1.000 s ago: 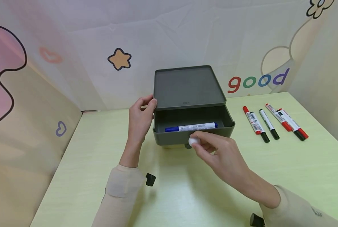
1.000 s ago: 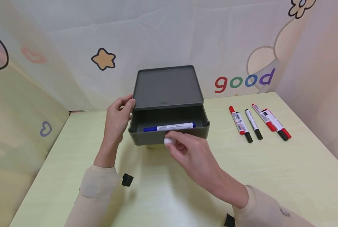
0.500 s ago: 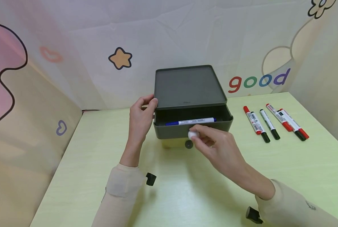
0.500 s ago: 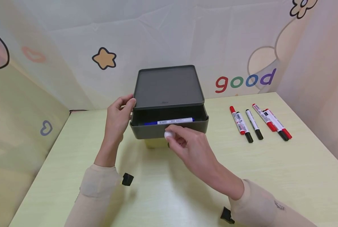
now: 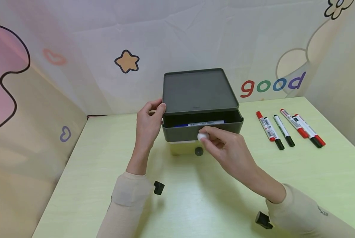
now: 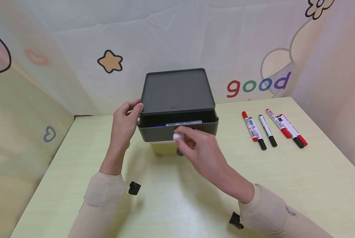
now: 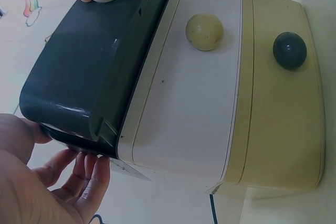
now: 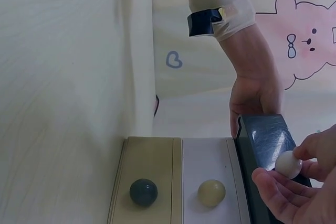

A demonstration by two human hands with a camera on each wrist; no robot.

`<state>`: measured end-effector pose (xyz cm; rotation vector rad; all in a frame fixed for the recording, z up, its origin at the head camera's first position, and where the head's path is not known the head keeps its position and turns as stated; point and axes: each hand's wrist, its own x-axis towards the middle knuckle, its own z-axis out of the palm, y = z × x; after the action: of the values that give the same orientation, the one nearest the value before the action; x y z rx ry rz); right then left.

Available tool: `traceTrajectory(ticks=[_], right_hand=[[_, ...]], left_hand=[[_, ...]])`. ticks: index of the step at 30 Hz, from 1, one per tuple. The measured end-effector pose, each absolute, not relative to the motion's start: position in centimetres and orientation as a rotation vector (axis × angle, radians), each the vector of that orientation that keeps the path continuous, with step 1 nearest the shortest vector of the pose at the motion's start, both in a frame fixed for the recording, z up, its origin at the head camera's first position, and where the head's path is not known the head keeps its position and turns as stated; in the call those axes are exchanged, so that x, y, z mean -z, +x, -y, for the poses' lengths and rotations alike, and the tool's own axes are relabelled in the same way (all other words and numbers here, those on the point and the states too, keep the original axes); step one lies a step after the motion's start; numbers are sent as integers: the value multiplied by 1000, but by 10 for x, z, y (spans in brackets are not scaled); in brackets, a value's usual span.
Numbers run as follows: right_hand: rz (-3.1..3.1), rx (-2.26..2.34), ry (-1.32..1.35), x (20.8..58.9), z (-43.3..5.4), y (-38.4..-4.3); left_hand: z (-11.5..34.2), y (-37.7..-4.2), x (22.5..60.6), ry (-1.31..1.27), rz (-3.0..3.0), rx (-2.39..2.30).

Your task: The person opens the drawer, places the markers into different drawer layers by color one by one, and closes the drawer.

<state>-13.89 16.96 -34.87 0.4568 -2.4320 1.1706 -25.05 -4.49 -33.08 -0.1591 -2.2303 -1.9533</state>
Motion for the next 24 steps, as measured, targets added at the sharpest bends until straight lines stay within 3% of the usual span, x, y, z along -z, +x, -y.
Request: traceTrajectory(ticks=[24], right_hand=[[2458,-1156,416,345,-172,-158]], left_hand=[[46,-250,331,-150,2229,1978]])
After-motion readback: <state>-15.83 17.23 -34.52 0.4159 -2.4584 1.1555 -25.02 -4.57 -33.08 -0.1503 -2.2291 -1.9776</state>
